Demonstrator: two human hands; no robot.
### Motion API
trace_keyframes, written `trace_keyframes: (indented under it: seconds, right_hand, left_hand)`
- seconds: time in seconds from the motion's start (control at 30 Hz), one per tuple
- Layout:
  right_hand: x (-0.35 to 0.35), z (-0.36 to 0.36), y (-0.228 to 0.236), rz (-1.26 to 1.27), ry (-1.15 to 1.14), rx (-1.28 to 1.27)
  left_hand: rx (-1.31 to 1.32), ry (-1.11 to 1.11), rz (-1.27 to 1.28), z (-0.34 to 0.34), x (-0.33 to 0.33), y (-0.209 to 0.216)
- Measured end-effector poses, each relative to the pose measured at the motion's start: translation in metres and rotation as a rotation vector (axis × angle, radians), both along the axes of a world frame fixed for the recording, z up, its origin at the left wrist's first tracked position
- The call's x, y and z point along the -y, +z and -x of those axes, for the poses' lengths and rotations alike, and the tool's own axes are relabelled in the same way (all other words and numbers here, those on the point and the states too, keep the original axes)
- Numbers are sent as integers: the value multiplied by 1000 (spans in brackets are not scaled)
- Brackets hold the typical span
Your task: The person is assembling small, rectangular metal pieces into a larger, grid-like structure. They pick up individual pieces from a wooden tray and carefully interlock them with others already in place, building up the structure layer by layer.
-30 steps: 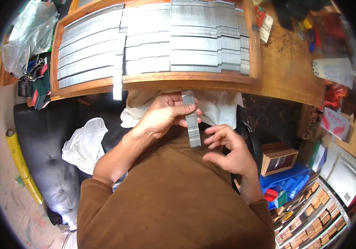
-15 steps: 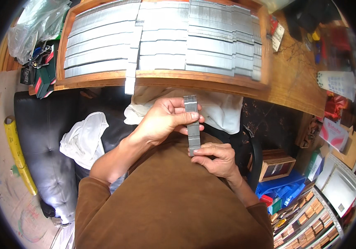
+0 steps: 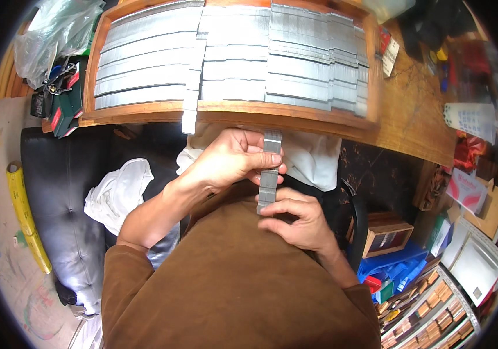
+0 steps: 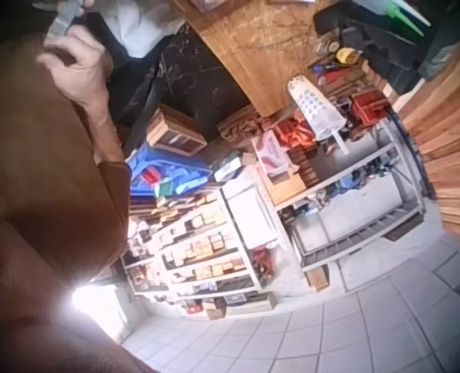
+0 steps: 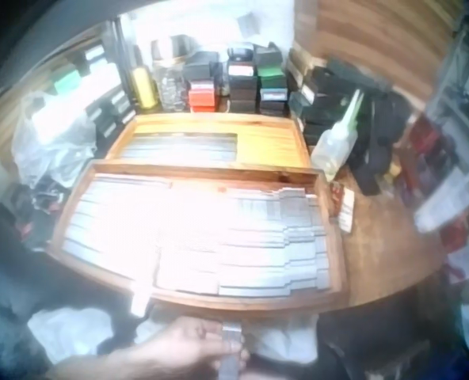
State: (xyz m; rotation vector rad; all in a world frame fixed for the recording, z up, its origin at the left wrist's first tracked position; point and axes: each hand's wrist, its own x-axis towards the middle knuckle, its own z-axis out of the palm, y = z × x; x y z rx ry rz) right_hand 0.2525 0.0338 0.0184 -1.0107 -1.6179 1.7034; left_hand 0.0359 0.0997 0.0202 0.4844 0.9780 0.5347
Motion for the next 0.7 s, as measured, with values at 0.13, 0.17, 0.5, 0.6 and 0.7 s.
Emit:
trace_keyframes:
  seconds: [0.13, 0.17, 0.5, 0.6, 0.7]
  right_hand:
    - [-34, -14, -1, 124, -109, -44]
    - [-41, -7, -1, 263, -187, -72]
    - [-60, 39, -3, 187, -168, -169]
    - [-63, 39, -4, 78, -128, -137]
    - [-62, 39, -4, 99, -152, -153]
  left_hand:
    - [-3, 14, 19, 9, 10, 13]
    - [6, 17, 25, 10, 14, 14]
    - [-213, 151, -474, 6, 58, 3]
    - [-282, 191, -559, 3, 59, -4]
    - [-299, 183, -595, 2, 56, -3]
